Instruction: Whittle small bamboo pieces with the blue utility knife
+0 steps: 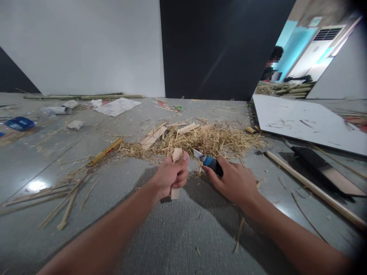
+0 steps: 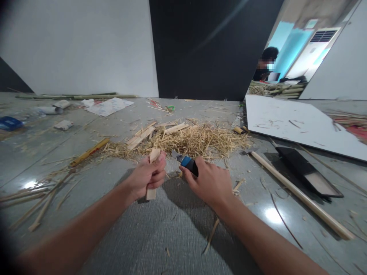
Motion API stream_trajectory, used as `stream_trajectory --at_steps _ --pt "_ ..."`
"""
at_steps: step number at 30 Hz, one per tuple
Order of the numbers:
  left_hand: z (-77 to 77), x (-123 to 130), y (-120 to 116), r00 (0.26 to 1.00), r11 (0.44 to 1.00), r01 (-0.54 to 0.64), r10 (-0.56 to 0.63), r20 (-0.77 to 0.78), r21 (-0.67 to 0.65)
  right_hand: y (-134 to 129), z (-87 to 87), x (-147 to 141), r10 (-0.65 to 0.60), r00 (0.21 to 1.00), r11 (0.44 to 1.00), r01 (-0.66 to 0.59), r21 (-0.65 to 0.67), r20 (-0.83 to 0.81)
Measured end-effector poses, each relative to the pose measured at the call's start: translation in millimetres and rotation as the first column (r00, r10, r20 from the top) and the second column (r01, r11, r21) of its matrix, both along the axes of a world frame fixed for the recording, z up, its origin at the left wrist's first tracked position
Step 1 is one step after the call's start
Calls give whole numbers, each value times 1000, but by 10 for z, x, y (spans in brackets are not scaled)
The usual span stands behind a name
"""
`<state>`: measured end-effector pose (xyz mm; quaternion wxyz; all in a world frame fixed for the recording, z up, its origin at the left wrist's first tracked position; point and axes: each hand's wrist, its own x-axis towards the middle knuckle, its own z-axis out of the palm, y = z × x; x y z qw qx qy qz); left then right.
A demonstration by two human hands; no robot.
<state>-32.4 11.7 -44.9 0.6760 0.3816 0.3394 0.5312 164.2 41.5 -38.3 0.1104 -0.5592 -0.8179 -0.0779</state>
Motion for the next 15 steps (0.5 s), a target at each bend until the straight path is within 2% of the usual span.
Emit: stream_trajectory --at_steps 6,15 --pt "0 5 -10 1000 999 24 -24 1 -27 16 -8 10 -20 1000 1000 21 14 -18" --pt "4 64 -37 978 998 62 -57 -201 18 24 -52 45 64 995 995 -58 77 -78"
